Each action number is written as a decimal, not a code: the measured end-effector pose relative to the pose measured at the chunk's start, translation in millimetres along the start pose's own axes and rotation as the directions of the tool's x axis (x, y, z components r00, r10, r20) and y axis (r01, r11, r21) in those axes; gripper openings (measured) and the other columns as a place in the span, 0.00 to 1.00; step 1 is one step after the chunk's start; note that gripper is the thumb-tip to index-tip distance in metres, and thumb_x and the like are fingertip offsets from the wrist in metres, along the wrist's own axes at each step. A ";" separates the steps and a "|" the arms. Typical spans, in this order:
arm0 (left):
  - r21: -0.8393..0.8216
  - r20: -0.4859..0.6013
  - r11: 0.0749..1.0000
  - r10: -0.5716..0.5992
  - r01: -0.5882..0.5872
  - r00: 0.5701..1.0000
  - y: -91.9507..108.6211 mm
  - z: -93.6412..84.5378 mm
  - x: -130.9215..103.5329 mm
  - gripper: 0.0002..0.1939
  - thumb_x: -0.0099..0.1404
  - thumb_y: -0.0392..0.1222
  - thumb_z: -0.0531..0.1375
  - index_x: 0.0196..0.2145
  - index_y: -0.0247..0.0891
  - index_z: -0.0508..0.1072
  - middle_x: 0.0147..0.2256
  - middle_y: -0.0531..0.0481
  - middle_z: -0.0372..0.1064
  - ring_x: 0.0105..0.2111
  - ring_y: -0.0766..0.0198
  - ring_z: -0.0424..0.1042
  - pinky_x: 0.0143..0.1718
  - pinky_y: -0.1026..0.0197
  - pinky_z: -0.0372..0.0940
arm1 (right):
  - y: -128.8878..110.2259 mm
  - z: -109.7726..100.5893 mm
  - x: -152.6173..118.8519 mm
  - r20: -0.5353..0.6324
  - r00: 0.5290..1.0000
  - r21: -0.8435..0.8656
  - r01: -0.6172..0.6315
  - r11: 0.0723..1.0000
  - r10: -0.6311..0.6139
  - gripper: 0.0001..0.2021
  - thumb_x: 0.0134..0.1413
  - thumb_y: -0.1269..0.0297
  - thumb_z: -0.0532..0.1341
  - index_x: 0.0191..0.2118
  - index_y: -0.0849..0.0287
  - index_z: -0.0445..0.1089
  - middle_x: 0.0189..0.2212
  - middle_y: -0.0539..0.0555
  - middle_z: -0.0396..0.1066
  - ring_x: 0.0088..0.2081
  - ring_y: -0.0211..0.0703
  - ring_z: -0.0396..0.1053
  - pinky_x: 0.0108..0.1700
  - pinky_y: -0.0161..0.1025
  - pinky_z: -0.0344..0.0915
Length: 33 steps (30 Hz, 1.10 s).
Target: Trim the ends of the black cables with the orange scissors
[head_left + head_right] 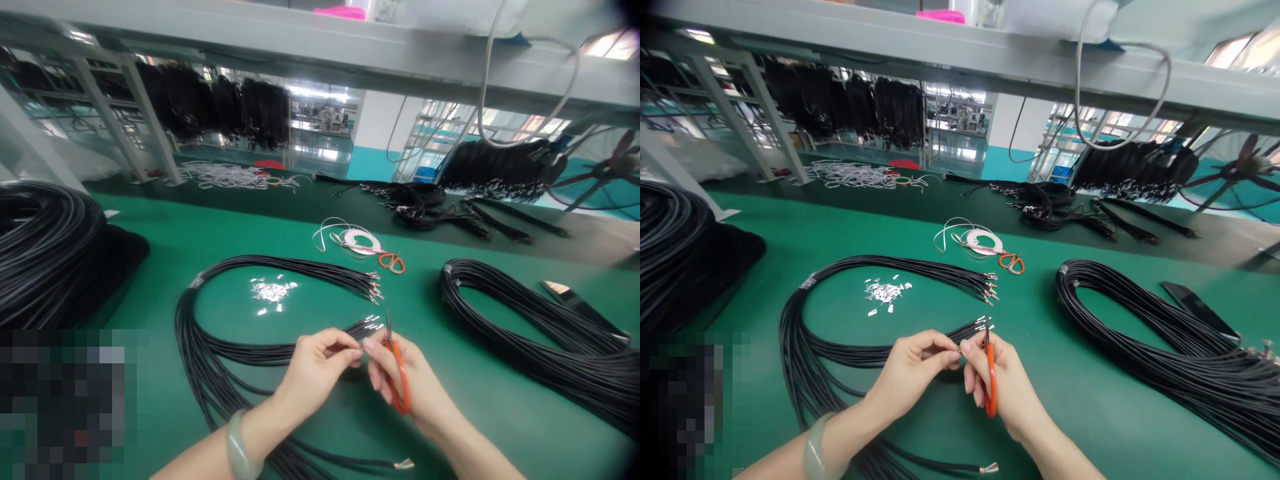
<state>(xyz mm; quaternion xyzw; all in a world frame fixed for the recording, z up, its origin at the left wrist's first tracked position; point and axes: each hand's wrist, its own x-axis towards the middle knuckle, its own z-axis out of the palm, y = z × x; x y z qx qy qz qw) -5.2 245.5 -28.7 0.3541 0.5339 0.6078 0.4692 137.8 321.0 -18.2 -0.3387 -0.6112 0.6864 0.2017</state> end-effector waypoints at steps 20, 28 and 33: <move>-0.024 0.032 0.994 -0.108 0.109 0.994 5.6 -3.6 6.0 0.08 0.63 0.43 0.62 0.36 0.34 0.71 0.37 0.44 0.77 0.36 0.60 0.78 0.39 0.60 0.71 | -14.9 -32.5 -29.0 0.486 0.847 -0.171 -0.151 0.974 0.217 0.24 0.64 0.46 0.50 0.55 0.59 0.61 0.27 0.52 0.72 0.22 0.35 0.67 0.25 0.32 0.65; 0.000 0.079 0.998 -0.060 0.061 0.995 4.3 -2.4 3.3 0.08 0.65 0.43 0.60 0.36 0.34 0.68 0.37 0.45 0.76 0.40 0.59 0.77 0.43 0.58 0.71 | -5.6 -20.1 -23.0 0.475 0.841 -0.007 -0.288 0.958 0.257 0.24 0.64 0.45 0.49 0.51 0.60 0.61 0.21 0.49 0.71 0.15 0.31 0.64 0.18 0.26 0.62; 0.014 0.086 0.999 -0.042 0.041 0.995 3.6 -3.1 2.4 0.08 0.66 0.43 0.60 0.36 0.35 0.68 0.37 0.46 0.75 0.39 0.60 0.76 0.43 0.58 0.70 | -7.0 -17.6 -21.8 0.466 0.849 0.014 -0.289 0.957 0.249 0.24 0.64 0.44 0.49 0.50 0.61 0.61 0.19 0.50 0.71 0.13 0.30 0.62 0.17 0.26 0.61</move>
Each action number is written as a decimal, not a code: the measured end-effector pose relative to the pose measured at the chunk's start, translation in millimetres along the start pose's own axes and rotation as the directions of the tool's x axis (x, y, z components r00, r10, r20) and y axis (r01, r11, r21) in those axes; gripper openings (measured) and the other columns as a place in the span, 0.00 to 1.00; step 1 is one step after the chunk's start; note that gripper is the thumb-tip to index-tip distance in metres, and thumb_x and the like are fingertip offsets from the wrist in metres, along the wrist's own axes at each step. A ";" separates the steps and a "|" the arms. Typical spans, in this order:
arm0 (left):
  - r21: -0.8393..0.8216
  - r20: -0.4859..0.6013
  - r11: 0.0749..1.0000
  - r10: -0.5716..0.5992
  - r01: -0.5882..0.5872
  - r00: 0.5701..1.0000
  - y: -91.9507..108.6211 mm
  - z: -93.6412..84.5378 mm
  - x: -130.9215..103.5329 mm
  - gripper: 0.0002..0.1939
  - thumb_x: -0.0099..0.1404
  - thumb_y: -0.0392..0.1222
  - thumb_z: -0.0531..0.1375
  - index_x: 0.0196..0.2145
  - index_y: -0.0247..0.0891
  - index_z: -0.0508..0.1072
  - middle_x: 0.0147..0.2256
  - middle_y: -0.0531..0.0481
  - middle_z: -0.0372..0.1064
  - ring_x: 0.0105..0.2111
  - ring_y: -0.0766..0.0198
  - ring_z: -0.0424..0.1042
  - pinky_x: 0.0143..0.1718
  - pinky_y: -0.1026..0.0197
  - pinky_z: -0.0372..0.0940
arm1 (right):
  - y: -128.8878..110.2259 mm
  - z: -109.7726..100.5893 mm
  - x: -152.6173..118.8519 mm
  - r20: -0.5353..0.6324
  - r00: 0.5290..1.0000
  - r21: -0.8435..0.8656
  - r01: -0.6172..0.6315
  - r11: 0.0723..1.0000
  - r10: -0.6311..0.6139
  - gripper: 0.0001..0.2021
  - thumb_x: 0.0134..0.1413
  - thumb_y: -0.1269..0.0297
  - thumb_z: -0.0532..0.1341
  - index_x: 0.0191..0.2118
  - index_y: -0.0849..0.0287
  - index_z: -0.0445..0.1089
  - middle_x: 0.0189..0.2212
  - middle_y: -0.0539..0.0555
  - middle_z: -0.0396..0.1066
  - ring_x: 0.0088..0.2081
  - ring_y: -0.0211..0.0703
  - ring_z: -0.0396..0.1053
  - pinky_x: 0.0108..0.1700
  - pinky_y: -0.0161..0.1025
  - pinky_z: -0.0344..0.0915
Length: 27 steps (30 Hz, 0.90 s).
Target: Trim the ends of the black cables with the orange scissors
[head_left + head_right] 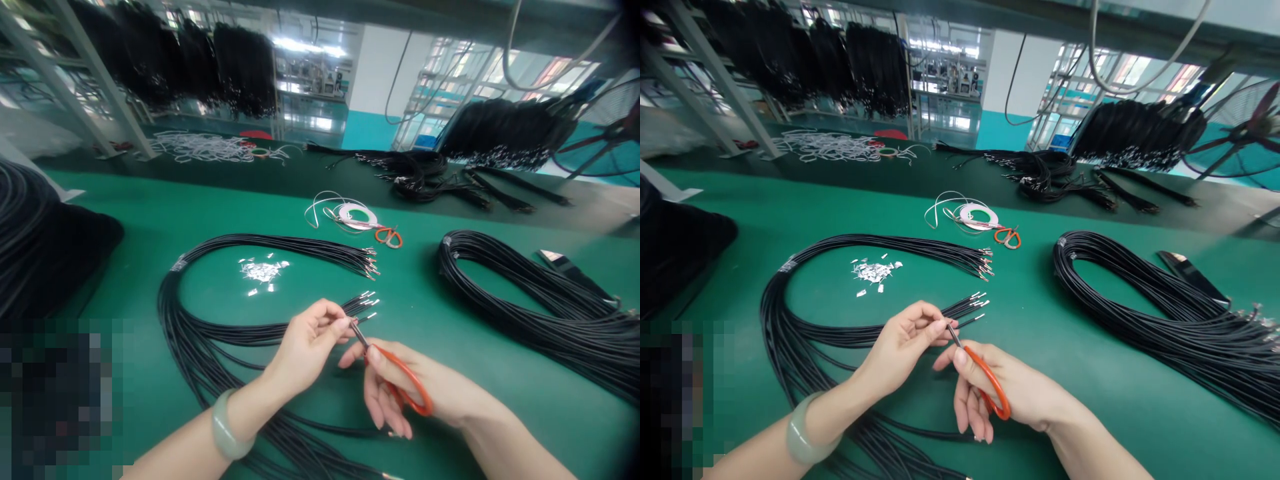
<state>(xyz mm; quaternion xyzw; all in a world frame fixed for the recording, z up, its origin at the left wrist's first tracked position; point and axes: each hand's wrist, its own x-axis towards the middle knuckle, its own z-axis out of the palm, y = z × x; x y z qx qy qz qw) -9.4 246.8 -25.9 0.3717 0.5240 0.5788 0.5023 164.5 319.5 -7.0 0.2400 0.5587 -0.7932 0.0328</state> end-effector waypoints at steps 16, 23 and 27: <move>0.088 -0.011 0.992 0.095 -0.093 0.995 -1.9 2.8 -2.2 0.05 0.66 0.40 0.58 0.36 0.36 0.71 0.36 0.48 0.75 0.38 0.61 0.75 0.43 0.60 0.68 | 1.4 6.7 12.1 -0.058 0.994 0.031 0.090 0.995 -0.088 0.25 0.62 0.40 0.47 0.40 0.60 0.62 0.16 0.47 0.68 0.10 0.29 0.56 0.13 0.24 0.54; 0.078 0.031 0.997 -0.010 0.008 0.999 2.0 -6.5 -0.3 0.07 0.68 0.44 0.56 0.38 0.38 0.67 0.43 0.45 0.72 0.36 0.61 0.77 0.36 0.60 0.71 | -4.6 -2.1 4.7 -0.105 0.989 -0.023 0.103 0.994 -0.105 0.23 0.62 0.41 0.49 0.37 0.59 0.63 0.13 0.45 0.65 0.09 0.27 0.49 0.12 0.25 0.47; 0.626 -0.206 0.776 0.262 -0.079 0.943 18.2 -50.2 12.0 0.07 0.66 0.42 0.57 0.34 0.39 0.73 0.39 0.48 0.71 0.35 0.61 0.74 0.38 0.58 0.67 | -8.5 -11.4 6.4 -0.387 0.900 -0.158 0.150 0.976 -0.201 0.22 0.59 0.41 0.53 0.40 0.57 0.61 0.16 0.44 0.66 0.10 0.30 0.53 0.12 0.27 0.50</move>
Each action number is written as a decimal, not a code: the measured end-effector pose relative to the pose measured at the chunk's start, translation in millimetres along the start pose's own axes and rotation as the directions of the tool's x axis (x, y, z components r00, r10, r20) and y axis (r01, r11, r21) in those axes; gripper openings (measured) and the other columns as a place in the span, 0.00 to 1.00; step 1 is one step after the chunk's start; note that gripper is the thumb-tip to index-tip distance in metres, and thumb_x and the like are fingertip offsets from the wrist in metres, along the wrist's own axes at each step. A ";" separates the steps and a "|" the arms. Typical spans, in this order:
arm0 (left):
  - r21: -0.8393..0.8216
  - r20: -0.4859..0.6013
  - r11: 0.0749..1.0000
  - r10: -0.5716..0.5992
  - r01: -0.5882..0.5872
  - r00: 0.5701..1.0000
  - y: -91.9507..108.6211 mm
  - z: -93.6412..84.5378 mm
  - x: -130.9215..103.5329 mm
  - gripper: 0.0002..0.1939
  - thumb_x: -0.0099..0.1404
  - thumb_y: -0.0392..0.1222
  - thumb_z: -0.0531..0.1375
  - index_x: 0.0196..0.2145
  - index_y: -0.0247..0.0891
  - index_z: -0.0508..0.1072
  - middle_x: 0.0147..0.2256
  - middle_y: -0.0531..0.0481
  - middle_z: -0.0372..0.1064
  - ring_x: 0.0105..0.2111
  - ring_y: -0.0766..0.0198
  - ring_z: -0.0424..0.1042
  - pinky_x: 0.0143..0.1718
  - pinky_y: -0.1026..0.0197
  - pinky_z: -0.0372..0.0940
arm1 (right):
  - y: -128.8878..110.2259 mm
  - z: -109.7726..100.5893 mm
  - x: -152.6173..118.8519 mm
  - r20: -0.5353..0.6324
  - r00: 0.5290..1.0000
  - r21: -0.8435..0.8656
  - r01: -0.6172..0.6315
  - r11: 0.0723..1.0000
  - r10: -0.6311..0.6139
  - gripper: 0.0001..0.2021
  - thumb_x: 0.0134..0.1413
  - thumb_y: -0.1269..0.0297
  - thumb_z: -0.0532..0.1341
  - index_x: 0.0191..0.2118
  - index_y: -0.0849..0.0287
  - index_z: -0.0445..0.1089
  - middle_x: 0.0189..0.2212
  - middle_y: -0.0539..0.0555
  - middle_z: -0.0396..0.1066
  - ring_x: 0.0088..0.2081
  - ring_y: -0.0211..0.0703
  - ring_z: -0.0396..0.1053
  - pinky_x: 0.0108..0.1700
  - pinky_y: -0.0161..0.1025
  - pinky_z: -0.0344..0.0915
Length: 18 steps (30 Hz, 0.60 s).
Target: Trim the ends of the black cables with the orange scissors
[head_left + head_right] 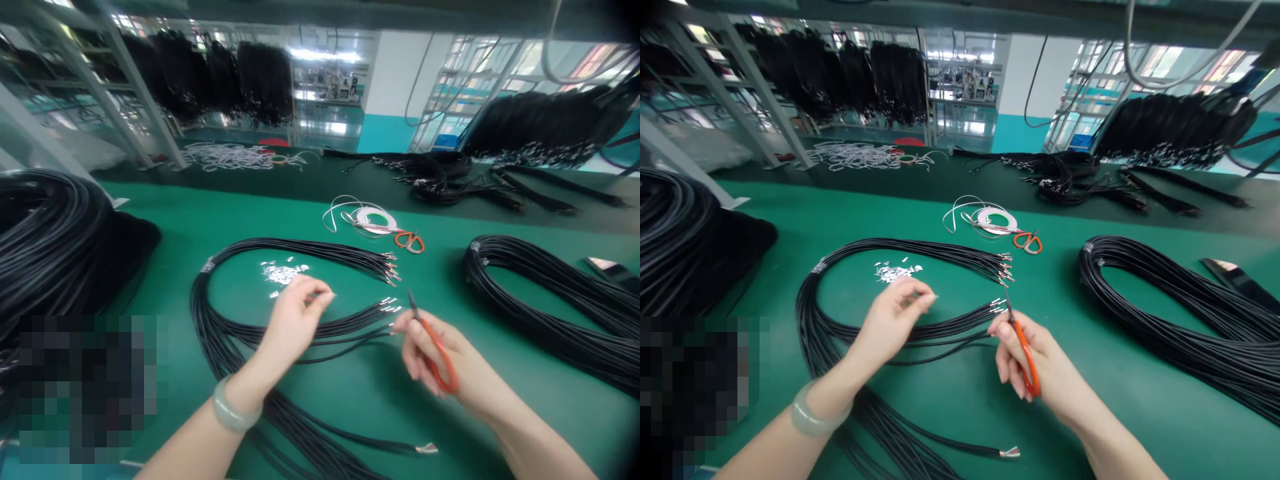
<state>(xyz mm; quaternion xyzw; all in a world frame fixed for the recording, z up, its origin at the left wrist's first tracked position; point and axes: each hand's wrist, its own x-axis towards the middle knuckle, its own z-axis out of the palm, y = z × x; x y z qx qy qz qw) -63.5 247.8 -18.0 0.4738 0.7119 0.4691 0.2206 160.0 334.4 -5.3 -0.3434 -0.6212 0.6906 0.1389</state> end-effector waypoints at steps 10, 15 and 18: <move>0.627 -0.172 0.768 -0.024 0.128 0.985 -49.4 -54.9 29.8 0.12 0.63 0.36 0.56 0.35 0.43 0.80 0.40 0.47 0.77 0.40 0.51 0.71 0.40 0.54 0.65 | 25.1 -4.8 17.8 -0.192 0.978 -0.368 -0.001 0.930 -0.075 0.20 0.56 0.46 0.60 0.46 0.56 0.64 0.16 0.43 0.65 0.14 0.34 0.58 0.17 0.30 0.57; 0.671 -0.250 0.719 -0.015 0.184 0.968 -42.0 -57.2 28.0 0.10 0.63 0.39 0.57 0.32 0.41 0.79 0.34 0.43 0.75 0.37 0.47 0.69 0.36 0.52 0.64 | 19.7 -12.0 11.6 -0.031 0.998 -0.396 -0.063 0.916 0.055 0.13 0.59 0.52 0.58 0.33 0.56 0.63 0.15 0.44 0.66 0.12 0.32 0.57 0.16 0.29 0.55; 0.680 -0.293 0.717 0.073 0.154 0.953 -28.0 -46.8 23.0 0.14 0.66 0.35 0.51 0.43 0.36 0.76 0.42 0.39 0.72 0.42 0.47 0.67 0.43 0.50 0.63 | 7.8 -18.3 -0.2 0.209 0.959 -0.388 -0.101 0.916 0.194 0.12 0.60 0.55 0.57 0.31 0.57 0.63 0.15 0.45 0.67 0.12 0.30 0.56 0.14 0.27 0.52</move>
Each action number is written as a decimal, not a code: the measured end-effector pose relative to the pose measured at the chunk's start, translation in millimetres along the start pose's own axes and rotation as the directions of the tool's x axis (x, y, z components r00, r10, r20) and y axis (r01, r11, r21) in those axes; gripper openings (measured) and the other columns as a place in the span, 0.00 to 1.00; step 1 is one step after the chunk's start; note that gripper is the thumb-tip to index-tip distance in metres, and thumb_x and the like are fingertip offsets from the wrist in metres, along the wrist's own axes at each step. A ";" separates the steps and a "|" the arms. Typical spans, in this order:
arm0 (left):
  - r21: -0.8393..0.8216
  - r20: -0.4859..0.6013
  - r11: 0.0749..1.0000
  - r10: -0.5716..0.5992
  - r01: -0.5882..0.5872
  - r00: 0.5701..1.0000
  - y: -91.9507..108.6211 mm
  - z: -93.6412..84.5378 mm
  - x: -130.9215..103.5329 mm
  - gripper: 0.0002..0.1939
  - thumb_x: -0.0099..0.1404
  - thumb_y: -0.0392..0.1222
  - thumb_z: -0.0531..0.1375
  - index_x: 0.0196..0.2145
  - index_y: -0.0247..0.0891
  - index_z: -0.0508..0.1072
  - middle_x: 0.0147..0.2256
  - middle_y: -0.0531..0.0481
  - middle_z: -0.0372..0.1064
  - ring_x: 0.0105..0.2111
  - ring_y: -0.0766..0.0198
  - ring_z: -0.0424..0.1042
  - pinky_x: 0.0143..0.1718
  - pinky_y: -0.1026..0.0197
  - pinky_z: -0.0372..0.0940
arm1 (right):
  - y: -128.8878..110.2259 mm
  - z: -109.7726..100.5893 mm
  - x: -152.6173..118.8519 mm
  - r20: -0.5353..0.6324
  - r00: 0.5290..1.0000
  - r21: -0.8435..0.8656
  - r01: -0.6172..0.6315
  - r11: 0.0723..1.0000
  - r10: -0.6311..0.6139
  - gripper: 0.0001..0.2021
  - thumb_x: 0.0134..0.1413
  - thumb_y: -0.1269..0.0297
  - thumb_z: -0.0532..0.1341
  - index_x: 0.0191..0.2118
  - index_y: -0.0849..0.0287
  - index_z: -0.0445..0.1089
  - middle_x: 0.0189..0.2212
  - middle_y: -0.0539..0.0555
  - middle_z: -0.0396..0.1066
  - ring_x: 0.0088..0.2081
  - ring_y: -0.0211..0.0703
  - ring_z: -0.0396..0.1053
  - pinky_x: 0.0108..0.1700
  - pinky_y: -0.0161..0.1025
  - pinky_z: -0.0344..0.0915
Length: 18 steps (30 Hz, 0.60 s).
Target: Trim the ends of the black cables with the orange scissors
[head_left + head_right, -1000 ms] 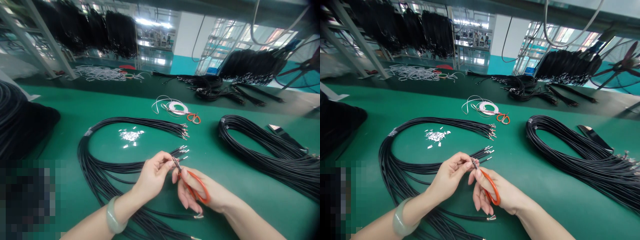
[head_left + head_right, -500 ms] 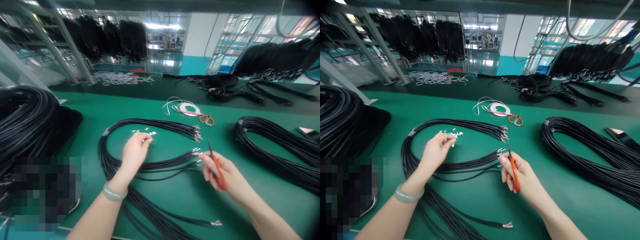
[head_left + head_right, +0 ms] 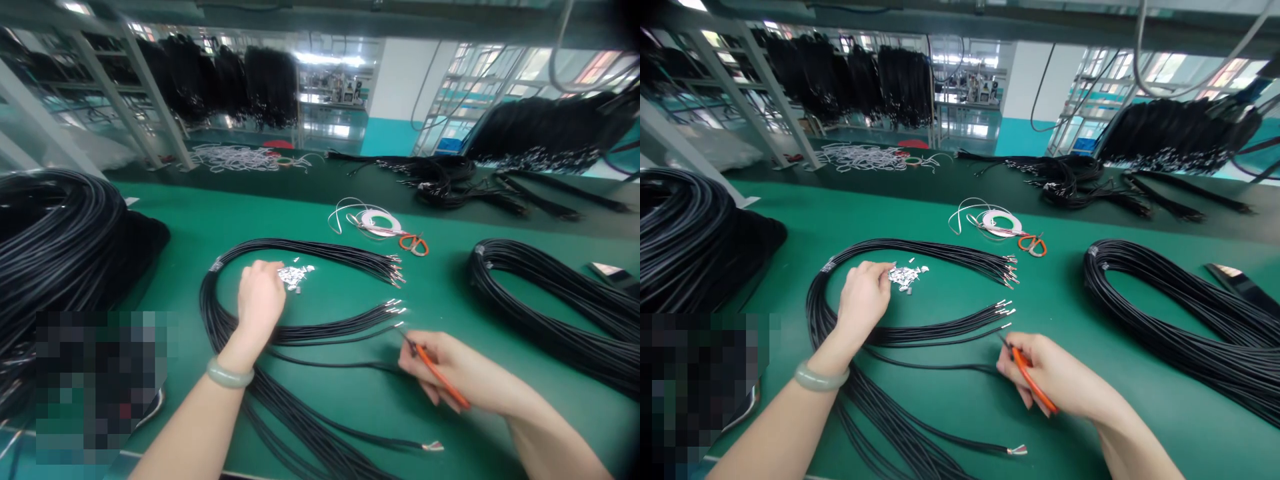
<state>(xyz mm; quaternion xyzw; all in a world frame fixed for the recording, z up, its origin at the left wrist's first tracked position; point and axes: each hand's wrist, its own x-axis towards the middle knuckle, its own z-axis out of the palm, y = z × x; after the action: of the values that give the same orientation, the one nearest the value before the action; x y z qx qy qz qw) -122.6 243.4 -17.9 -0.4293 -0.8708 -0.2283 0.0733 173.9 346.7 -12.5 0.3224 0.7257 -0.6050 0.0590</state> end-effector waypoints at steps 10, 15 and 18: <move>-0.178 0.433 0.809 0.576 -0.560 0.693 88.7 13.5 -91.5 0.06 0.68 0.35 0.53 0.35 0.38 0.70 0.37 0.47 0.68 0.37 0.55 0.72 0.34 0.56 0.69 | 10.5 -19.5 15.6 -0.275 0.961 0.038 0.028 0.999 -0.016 0.14 0.58 0.51 0.57 0.36 0.58 0.64 0.15 0.43 0.64 0.11 0.29 0.55 0.13 0.26 0.50; -0.224 0.552 0.754 0.620 -0.617 0.557 90.7 5.2 -111.2 0.04 0.67 0.37 0.54 0.37 0.39 0.68 0.35 0.51 0.69 0.25 0.58 0.73 0.22 0.58 0.67 | 24.4 -16.7 37.2 -0.344 0.939 -0.080 -0.031 0.996 0.001 0.10 0.56 0.57 0.59 0.41 0.56 0.63 0.14 0.42 0.62 0.12 0.33 0.57 0.14 0.28 0.55; -0.321 0.550 0.743 0.651 -0.587 0.523 87.3 2.7 -112.3 0.04 0.66 0.40 0.56 0.38 0.41 0.68 0.36 0.51 0.69 0.24 0.59 0.72 0.23 0.59 0.67 | 22.6 -17.5 32.5 -0.312 0.948 -0.206 -0.003 0.979 -0.063 0.07 0.56 0.60 0.59 0.33 0.57 0.64 0.14 0.43 0.62 0.15 0.33 0.59 0.17 0.28 0.57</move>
<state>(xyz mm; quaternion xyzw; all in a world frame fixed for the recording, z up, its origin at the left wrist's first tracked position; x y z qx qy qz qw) 15.5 210.5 -27.4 -0.7632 -0.6201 -0.0708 -0.1673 165.9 377.1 -42.3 0.3966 0.7886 -0.4686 -0.0349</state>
